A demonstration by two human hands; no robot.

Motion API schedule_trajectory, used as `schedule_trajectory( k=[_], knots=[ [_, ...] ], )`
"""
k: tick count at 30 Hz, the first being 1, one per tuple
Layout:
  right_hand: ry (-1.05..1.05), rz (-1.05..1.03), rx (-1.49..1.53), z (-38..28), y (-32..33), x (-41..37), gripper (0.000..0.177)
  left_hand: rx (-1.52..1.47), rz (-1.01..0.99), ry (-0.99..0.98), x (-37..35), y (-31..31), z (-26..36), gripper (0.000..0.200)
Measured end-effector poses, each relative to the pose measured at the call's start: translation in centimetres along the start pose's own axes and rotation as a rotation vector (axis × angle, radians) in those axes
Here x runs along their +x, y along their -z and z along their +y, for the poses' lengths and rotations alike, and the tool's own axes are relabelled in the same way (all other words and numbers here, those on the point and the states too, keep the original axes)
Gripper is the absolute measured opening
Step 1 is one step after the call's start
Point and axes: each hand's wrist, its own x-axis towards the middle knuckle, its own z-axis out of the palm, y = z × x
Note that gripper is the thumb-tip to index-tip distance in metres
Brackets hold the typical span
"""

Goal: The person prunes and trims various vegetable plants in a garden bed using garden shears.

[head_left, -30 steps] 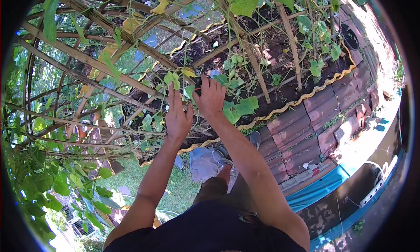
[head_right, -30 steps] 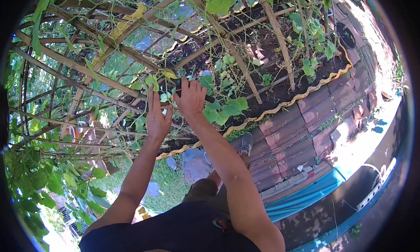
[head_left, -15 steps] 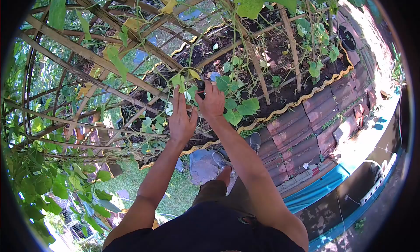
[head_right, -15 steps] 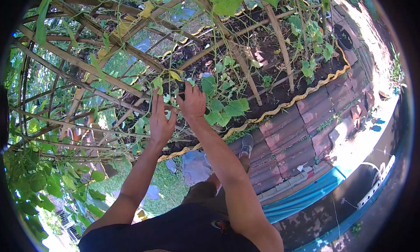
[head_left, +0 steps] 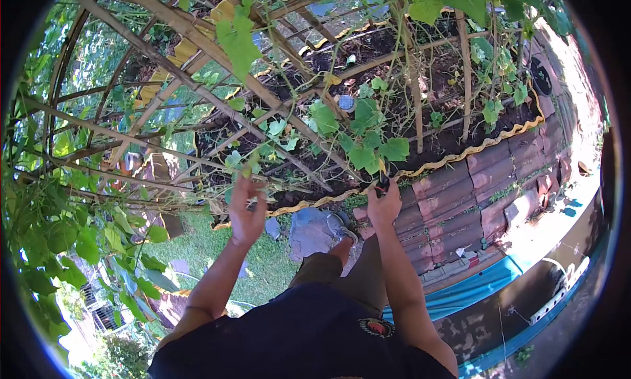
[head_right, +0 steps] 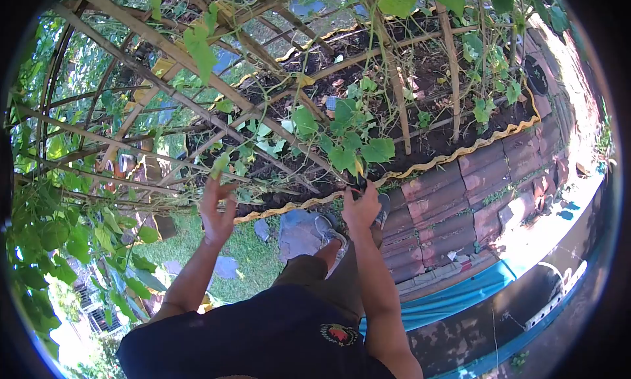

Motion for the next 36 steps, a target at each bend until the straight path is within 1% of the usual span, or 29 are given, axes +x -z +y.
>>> schedule_trajectory(
  k=[1, 3, 5, 7, 9, 11, 12, 13, 15, 16, 17, 18, 19, 21, 23, 24, 26, 27, 29, 30, 31, 32, 34, 36],
  knots=[
    [-0.035, -0.002, 0.001, 1.0, 0.9, -1.6, 0.057, -0.042, 0.132, 0.074, 0.9, 1.4, -2.0, 0.062],
    [-0.103, -0.009, -0.008, 2.6, 2.5, -4.6, 0.055, -0.187, 0.284, 0.278, 3.9, 4.6, -5.8, 0.059],
    [-0.155, -0.014, -0.027, 3.6, 3.6, -7.0, 0.055, 0.036, 0.321, 0.295, 7.4, 7.4, -10.0, 0.055],
    [-0.196, -0.014, -0.051, 4.2, 4.2, -8.5, 0.055, 0.069, 0.303, 0.391, 10.9, 9.0, -13.1, 0.054],
    [-0.204, -0.010, -0.042, 4.2, 4.4, -8.9, 0.056, 0.274, 0.246, 0.491, 14.8, 10.2, -16.4, 0.063],
    [-0.219, -0.008, -0.029, 4.2, 4.4, -10.0, 0.054, 0.587, 0.253, 0.364, 18.1, 10.5, -22.2, 0.067],
    [-0.221, -0.006, -0.020, 4.2, 4.0, -9.9, 0.053, 0.740, 0.256, 0.297, 18.9, 9.9, -23.7, 0.070],
    [-0.223, -0.005, -0.011, 3.7, 3.9, -9.7, 0.051, 0.671, 0.197, 0.367, 19.4, 9.6, -22.3, 0.071],
    [-0.234, -0.052, 0.028, 1.9, 4.4, -9.1, 0.055, 0.539, 0.072, 0.504, 20.4, 9.5, -19.6, 0.073],
    [-0.239, -0.075, 0.051, 1.0, 4.6, -9.0, 0.056, 0.579, 0.080, 0.438, 20.1, 8.9, -19.5, 0.075],
    [-0.206, -0.038, 0.089, 1.3, 3.8, -9.0, 0.056, 0.619, 0.090, 0.369, 19.6, 8.4, -19.3, 0.076],
    [-0.220, -0.052, 0.113, 0.9, 3.7, -8.9, 0.056, 0.657, 0.101, 0.300, 19.0, 7.9, -19.3, 0.078],
    [-0.232, -0.067, 0.137, 0.5, 3.5, -8.5, 0.056, 0.650, 0.153, 0.207, 18.3, 7.5, -19.4, 0.076],
    [-0.227, -0.110, 0.155, -0.5, 3.8, -7.9, 0.053, 0.352, 0.125, 0.532, 18.1, 7.0, -19.9, 0.073],
    [-0.225, -0.120, 0.167, -0.3, 3.4, -7.5, 0.052, 0.052, 0.151, 0.623, 17.7, 7.2, -25.0, 0.056],
    [-0.222, -0.120, 0.175, -0.3, 3.2, -7.2, 0.052, 0.220, 0.272, 0.404, 17.5, 6.7, -24.2, 0.045],
    [-0.244, -0.132, 0.196, -0.1, 3.2, -6.7, 0.052, 0.544, 0.504, -0.045, 15.8, 4.9, -19.1, 0.025],
    [-0.255, -0.139, 0.207, 0.1, 3.2, -6.5, 0.052, 0.392, 0.463, 0.070, 14.6, 3.3, -12.3, 0.019],
    [-0.279, -0.147, 0.223, 1.4, 2.0, -6.0, 0.052, 0.107, 0.245, 0.025, 12.2, -0.7, -7.0, 0.018],
    [-0.290, -0.155, 0.229, 2.0, 1.6, -5.7, 0.053, 0.147, 0.056, -0.126, 11.0, -2.9, -2.7, 0.018],
    [-0.299, -0.177, 0.231, 2.1, 1.6, -5.3, 0.053, 0.197, -0.093, -0.334, 10.5, -5.3, 0.6, 0.023],
    [-0.306, -0.202, 0.233, 2.1, 1.6, -4.8, 0.054, 0.358, -0.177, -0.658, 11.4, -7.3, 3.2, 0.030],
    [-0.296, -0.241, 0.230, 1.9, 2.1, -3.8, 0.055, 0.444, -0.219, -0.752, 13.8, -11.6, 5.6, 0.030],
    [-0.262, -0.261, 0.222, 1.3, 3.3, -2.6, 0.055, 0.579, -0.232, -0.565, 18.5, -14.7, 7.1, 0.027]
  ],
)
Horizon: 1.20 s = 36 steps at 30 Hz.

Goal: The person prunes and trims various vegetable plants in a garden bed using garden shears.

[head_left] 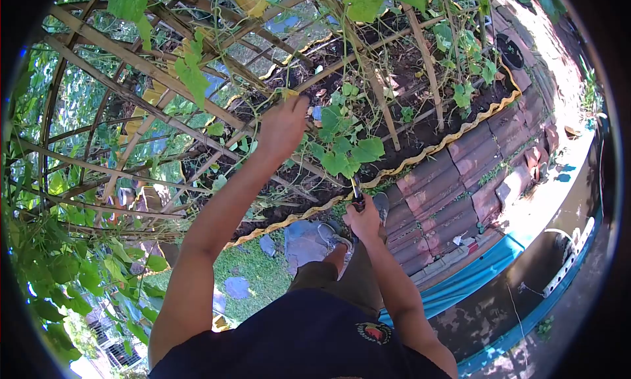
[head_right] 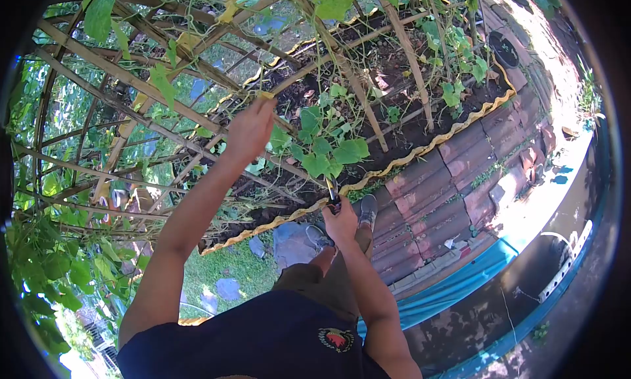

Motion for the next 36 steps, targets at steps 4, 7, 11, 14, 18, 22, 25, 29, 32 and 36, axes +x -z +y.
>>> schedule_trajectory(
  k=[4, 7, 11, 14, 18, 22, 25, 29, 32, 36],
  knots=[
    [0.016, -0.051, -0.032, -1.5, 1.9, 1.5, 0.055, 0.264, -0.298, 0.169, 7.7, 0.7, -4.8, 0.028],
    [-0.015, -0.168, -0.005, -4.0, 2.5, 2.9, 0.057, 0.406, -0.564, 0.003, 10.3, 0.4, -8.4, 0.022],
    [0.109, -0.350, 0.020, -9.0, 1.6, 4.8, 0.055, 0.315, -0.733, 0.036, 11.7, -0.6, -10.2, 0.018],
    [0.169, -0.525, 0.088, -13.5, -0.1, 6.4, 0.051, 0.264, -0.789, 0.047, 12.2, 0.0, -9.8, 0.018],
    [0.178, -0.663, 0.053, -19.9, -3.3, 8.6, 0.051, 0.247, -0.761, 0.053, 12.2, -0.6, -9.8, 0.018],
    [0.186, -0.636, 0.023, -23.4, -7.0, 10.5, 0.052, 0.256, -0.737, 0.084, 12.2, 0.1, -9.7, 0.016],
    [0.176, -0.638, 0.016, -24.9, -8.6, 11.4, 0.053, 0.262, -0.720, 0.084, 12.3, 0.2, -9.8, 0.016],
    [0.197, -0.641, 0.002, -26.1, -8.4, 11.6, 0.051, 0.234, -0.713, 0.098, 12.2, 0.3, -9.9, 0.014],
    [0.287, -0.613, -0.056, -25.8, -9.1, 12.1, 0.051, 0.259, -0.685, 0.125, 12.1, 0.4, -10.0, 0.014],
    [0.237, -0.576, 0.022, -25.4, -8.2, 11.6, 0.050, 0.362, -0.455, 0.253, 12.6, 0.3, -9.9, 0.017]
  ],
)
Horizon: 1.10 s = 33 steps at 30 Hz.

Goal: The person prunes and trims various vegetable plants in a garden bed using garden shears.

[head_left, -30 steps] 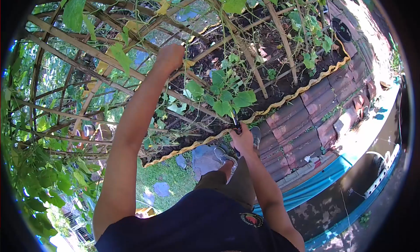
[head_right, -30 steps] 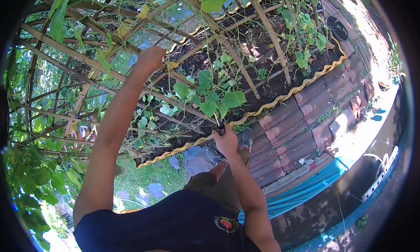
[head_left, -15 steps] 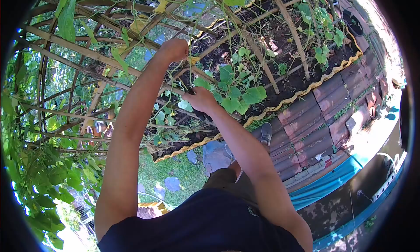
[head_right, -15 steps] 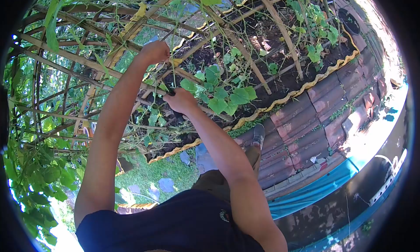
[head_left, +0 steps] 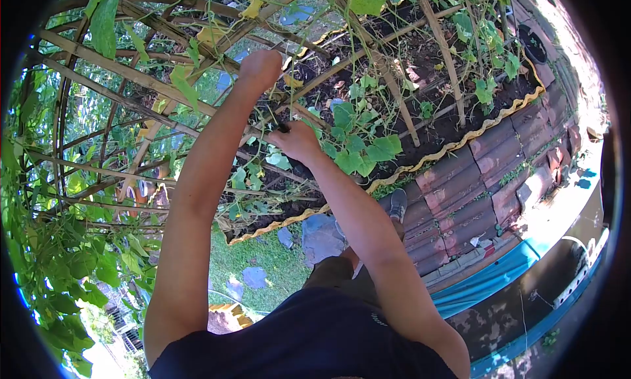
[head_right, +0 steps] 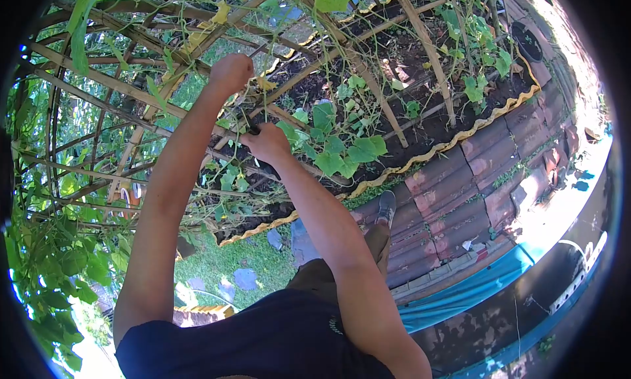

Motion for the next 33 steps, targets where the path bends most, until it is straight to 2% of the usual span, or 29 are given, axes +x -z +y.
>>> schedule_trajectory(
  k=[1, 5, 9, 12, 16, 17, 21, 25, 28, 29, 32, 33],
  knots=[
    [-0.017, 0.003, 0.023, 0.2, 0.3, -0.6, 0.049, 0.004, 0.086, 0.054, 0.3, 0.0, -0.1, 0.017],
    [-0.074, 0.015, 0.046, 2.1, 0.1, -3.1, 0.048, 0.021, 0.197, 0.107, 0.6, 1.3, 0.1, 0.019],
    [-0.079, 0.017, 0.118, 6.0, -0.5, -6.2, 0.049, 0.015, 0.208, 0.187, 1.4, 1.4, 0.1, 0.021],
    [-0.052, 0.092, 0.143, 10.3, -1.7, -8.4, 0.045, 0.009, 0.208, 0.234, 2.1, 1.0, -0.5, 0.019],
    [-0.242, 0.052, 0.253, 13.8, -1.4, -13.0, 0.045, 0.014, 0.206, 0.229, 3.7, -1.6, -1.3, 0.019],
    [-0.271, 0.059, 0.255, 15.0, -1.4, -14.1, 0.045, 0.020, 0.086, 0.234, 4.3, -2.0, -1.6, 0.022],
    [-0.348, 0.096, 0.290, 20.2, -0.4, -18.2, 0.045, -0.075, 0.195, 0.246, 5.6, -5.0, -2.0, 0.024],
    [-0.436, 0.238, 0.279, 24.4, 0.9, -22.5, 0.040, -0.097, 0.174, 0.030, 3.9, -4.0, -1.5, 0.020],
    [-0.424, 0.305, 0.441, 26.4, 2.4, -25.7, 0.025, -0.101, 0.238, -0.031, 1.4, -2.7, -1.8, 0.024],
    [-0.440, 0.334, 0.436, 26.3, 3.1, -26.8, 0.019, -0.174, 0.405, -0.102, -0.1, -2.3, -2.0, 0.027],
    [-0.606, 0.442, 0.523, 26.4, 4.0, -29.9, 0.018, -0.407, 0.505, -0.228, -5.8, 0.2, -2.3, 0.028],
    [-0.618, 0.476, 0.529, 26.7, 3.9, -31.0, 0.019, -0.463, 0.461, -0.203, -8.7, 0.9, -2.0, 0.026]
  ],
)
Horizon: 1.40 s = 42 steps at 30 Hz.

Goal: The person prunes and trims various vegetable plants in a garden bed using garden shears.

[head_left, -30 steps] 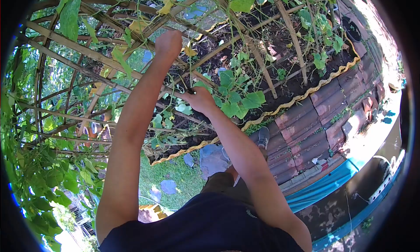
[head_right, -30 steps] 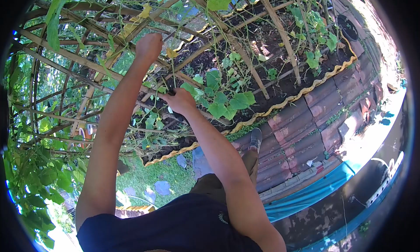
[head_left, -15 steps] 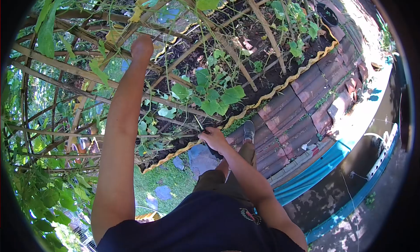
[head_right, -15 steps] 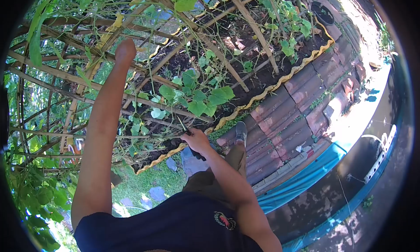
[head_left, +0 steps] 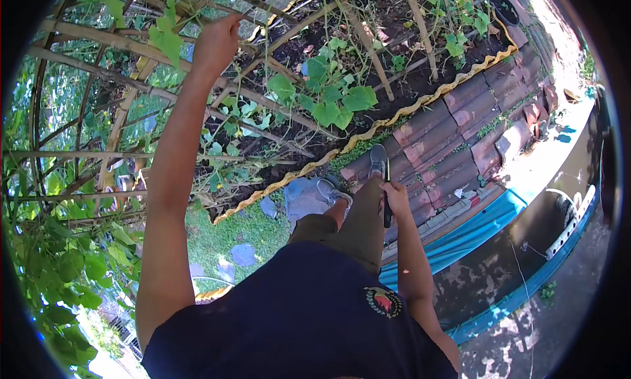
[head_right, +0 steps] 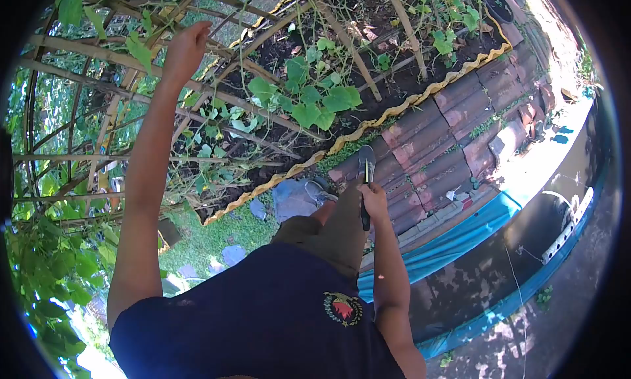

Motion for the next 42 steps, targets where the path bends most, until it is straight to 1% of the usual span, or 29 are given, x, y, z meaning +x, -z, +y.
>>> schedule_trajectory(
  k=[2, 3, 4, 5, 6, 8, 10, 11, 12, 13, 14, 15, 16, 18, 20, 22, 24, 25, 26, 28, 29, 31, 32, 35, 36, 38, 39, 41, 42],
  knots=[
    [-0.009, 0.064, 0.024, 1.3, 1.0, -1.0, 0.019, -0.100, -0.055, 0.097, -5.6, 3.2, 3.1, 0.025],
    [0.016, 0.093, -0.044, 2.4, 1.5, -0.9, 0.022, -0.200, -0.127, 0.186, -8.9, 3.6, 3.6, 0.025],
    [0.039, 0.121, -0.113, 4.4, 1.9, -0.7, 0.024, -0.302, -0.200, 0.277, -12.6, 3.6, 4.1, 0.024],
    [0.063, 0.151, -0.184, 6.1, 2.1, -1.0, 0.027, -0.331, -0.366, 0.413, -15.9, 4.1, 5.4, 0.023],
    [0.083, 0.159, -0.308, 7.0, 2.0, -1.5, 0.031, -0.292, -0.395, 0.367, -20.5, 2.5, 4.8, 0.023],
    [0.130, 0.181, -0.552, 8.6, 1.7, -3.1, 0.041, -0.254, -0.577, 0.386, -31.1, -0.9, 4.4, 0.018],
    [0.084, 0.139, -0.571, 9.4, 0.6, -4.8, 0.056, -0.186, -0.852, 0.371, -42.9, -4.0, 4.0, 0.026],
    [0.034, 0.087, -0.622, 9.0, -0.1, -5.8, 0.067, -0.235, -1.040, 0.398, -50.0, -6.0, 3.0, 0.037],
    [0.043, 0.080, -0.708, 8.9, -1.0, -6.3, 0.073, -0.179, -1.269, 0.371, -56.1, -7.6, 1.9, 0.051],
    [0.040, 0.063, -0.760, 9.9, -1.6, -5.6, 0.077, -0.173, -1.397, 0.383, -60.8, -7.8, 1.4, 0.056],
    [0.024, 0.067, -0.785, 9.0, -2.3, -5.8, 0.077, -0.244, -1.481, 0.519, -64.9, -7.4, 0.9, 0.051],
    [-0.006, 0.058, -0.818, 8.3, -3.0, -6.6, 0.077, -0.414, -1.357, 0.440, -71.3, -7.8, -1.3, 0.047],
    [-0.005, 0.057, -0.820, 8.1, -3.5, -6.4, 0.077, -0.393, -1.376, 0.532, -73.2, -5.2, -1.1, 0.047],
    [-0.007, 0.047, -0.835, 7.7, -4.3, -5.7, 0.078, -0.361, -1.368, 0.672, -73.2, -1.7, -0.7, 0.047],
    [0.015, 0.047, -0.819, 7.2, -4.9, -5.8, 0.080, -0.355, -1.325, 0.720, -73.2, -1.2, -1.3, 0.046],
    [0.008, 0.021, -0.798, 7.6, -5.3, -5.7, 0.082, -0.342, -1.271, 0.716, -71.1, -1.8, -0.8, 0.046],
    [0.009, 0.002, -0.768, 8.4, -5.3, -4.4, 0.084, -0.285, -1.186, 0.664, -67.5, -4.0, -0.8, 0.044],
    [0.052, 0.056, -0.755, 9.1, -5.4, -3.6, 0.084, -0.249, -1.136, 0.642, -65.4, -5.6, -0.9, 0.043],
    [0.080, 0.100, -0.747, 10.5, -5.5, -3.4, 0.084, -0.269, -1.048, 0.592, -63.8, -6.4, -1.0, 0.040],
    [0.022, 0.088, -0.711, 11.2, -4.8, -3.2, 0.087, -0.349, -0.950, 0.608, -57.9, -6.2, 0.9, 0.030],
    [0.045, 0.119, -0.600, 12.0, -4.4, -2.8, 0.081, -0.427, -0.888, 0.606, -54.7, -5.1, 2.4, 0.027],
    [0.082, 0.171, -0.381, 14.3, -3.6, -1.6, 0.071, -0.439, -0.810, 0.460, -50.5, -4.1, 4.2, 0.023],
    [0.055, 0.200, -0.386, 15.7, -3.3, -1.3, 0.069, -0.444, -0.778, 0.390, -49.7, -3.8, 4.8, 0.022],
    [-0.021, 0.272, -0.401, 18.0, -2.1, -1.0, 0.067, -0.406, -0.899, 0.503, -48.8, -4.2, 5.4, 0.022],
    [-0.050, 0.273, -0.420, 18.8, -1.7, -1.4, 0.067, -0.360, -0.893, 0.475, -49.2, -4.5, 5.1, 0.029],
    [-0.109, 0.269, -0.429, 20.8, -1.1, -1.3, 0.067, -0.194, -0.896, 0.347, -52.9, -6.7, 2.4, 0.034],
    [-0.140, 0.267, -0.417, 23.3, -1.1, -0.1, 0.068, -0.113, -0.892, 0.282, -53.8, -7.6, 1.3, 0.037],
    [-0.131, 0.397, -0.498, 28.8, -1.6, 2.4, 0.069, -0.070, -1.071, 0.391, -54.5, -5.6, 0.9, 0.041],
    [-0.146, 0.230, -0.601, 31.0, -1.0, 3.5, 0.068, -0.056, -1.096, 0.399, -55.2, -5.4, -0.2, 0.040]
  ],
)
